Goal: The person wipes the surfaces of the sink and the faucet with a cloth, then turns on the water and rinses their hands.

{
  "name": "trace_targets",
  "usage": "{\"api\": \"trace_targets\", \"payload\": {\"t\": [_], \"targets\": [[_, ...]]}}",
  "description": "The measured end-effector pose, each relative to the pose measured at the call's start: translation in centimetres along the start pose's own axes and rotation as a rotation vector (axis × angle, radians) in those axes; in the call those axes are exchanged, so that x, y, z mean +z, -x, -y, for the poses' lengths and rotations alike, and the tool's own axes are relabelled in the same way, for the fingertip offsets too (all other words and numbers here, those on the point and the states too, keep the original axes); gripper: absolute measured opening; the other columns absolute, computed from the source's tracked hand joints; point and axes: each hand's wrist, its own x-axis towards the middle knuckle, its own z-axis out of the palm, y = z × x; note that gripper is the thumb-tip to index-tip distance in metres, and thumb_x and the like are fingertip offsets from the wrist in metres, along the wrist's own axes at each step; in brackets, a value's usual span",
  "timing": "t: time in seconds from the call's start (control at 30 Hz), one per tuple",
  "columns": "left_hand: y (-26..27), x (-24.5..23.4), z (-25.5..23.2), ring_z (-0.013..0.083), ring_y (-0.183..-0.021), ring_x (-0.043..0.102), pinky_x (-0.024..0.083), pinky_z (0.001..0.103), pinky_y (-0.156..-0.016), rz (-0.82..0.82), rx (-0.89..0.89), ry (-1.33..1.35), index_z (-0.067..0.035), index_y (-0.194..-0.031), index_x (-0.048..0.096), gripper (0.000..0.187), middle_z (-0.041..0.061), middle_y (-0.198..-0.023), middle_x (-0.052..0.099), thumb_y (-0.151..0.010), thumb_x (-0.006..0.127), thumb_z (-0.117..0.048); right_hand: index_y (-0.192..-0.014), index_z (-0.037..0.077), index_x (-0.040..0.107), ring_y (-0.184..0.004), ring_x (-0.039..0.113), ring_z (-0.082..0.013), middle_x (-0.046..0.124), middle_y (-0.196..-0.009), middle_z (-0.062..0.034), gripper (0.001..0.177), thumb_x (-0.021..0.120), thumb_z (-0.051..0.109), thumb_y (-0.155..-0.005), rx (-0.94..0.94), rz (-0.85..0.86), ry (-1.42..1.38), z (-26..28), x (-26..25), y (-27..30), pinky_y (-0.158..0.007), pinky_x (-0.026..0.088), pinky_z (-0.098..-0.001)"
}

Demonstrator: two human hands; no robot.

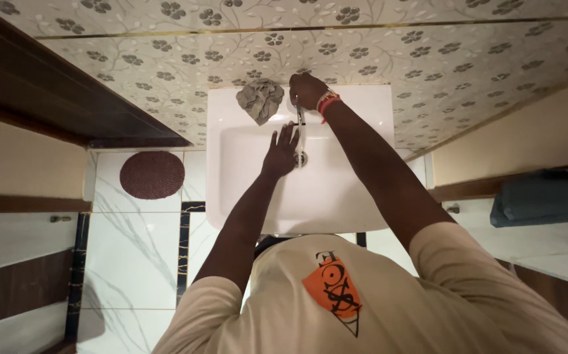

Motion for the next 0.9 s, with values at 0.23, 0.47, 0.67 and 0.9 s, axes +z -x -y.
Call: {"api": "trace_targets", "payload": {"t": [0.23, 0.47, 0.67, 0.9], "targets": [[0.9, 4.0, -1.9, 0.0371, -0.155, 0.028, 0.025, 0.056, -0.124, -0.055, 0.053, 0.097, -0.002, -0.161, 0.031, 0.076, 0.022, -0.165, 0.032, -0.095, 0.060, -0.024, -0.112, 0.000, 0.069, -0.103, 0.066, -0.0270, 0.066, -0.113, -0.0153, 0.016, 0.061, 0.006, -0.100, 0.619, -0.652, -1.186, 3.8, 7.6, 9.7, -0.088, 0.058, -0.0363], [6.6, 5.3, -2.9, 0.0388, -0.155, 0.029, 0.029, 0.056, -0.123, 0.101, -0.048, 0.158, 0.001, -0.156, 0.038, 0.076, 0.024, -0.164, 0.034, -0.085, 0.063, -0.014, -0.115, -0.001, 0.063, -0.103, 0.071, -0.0290, 0.071, -0.108, -0.0118, 0.015, 0.057, 0.006, -0.102, 0.755, -0.375, -1.602, 10.0, 12.2, 13.8, -0.088, 0.060, -0.0372], [5.9, 5.3, -4.3, 0.0475, -0.148, 0.026, 0.032, 0.057, -0.116, 0.078, -0.381, 0.424, 0.001, -0.151, 0.043, 0.070, 0.033, -0.160, 0.027, -0.086, 0.061, -0.017, -0.097, 0.002, 0.070, -0.080, 0.066, -0.0334, 0.070, -0.085, -0.0150, 0.051, 0.045, 0.043, -0.113, 0.540, -0.107, -0.402, 10.2, 13.0, 8.2, -0.079, 0.055, -0.0440], [3.7, 5.3, -4.3, 0.0435, -0.150, 0.026, 0.029, 0.055, -0.119, 0.199, -0.348, 0.365, 0.003, -0.138, 0.053, 0.047, 0.029, -0.160, 0.033, -0.098, 0.050, -0.021, -0.079, 0.007, 0.070, -0.059, 0.052, -0.0233, 0.062, -0.067, -0.0119, 0.073, 0.040, 0.063, -0.115, 0.975, -0.283, -0.523, 8.9, 13.7, 4.8, -0.068, 0.046, -0.0449]]}}
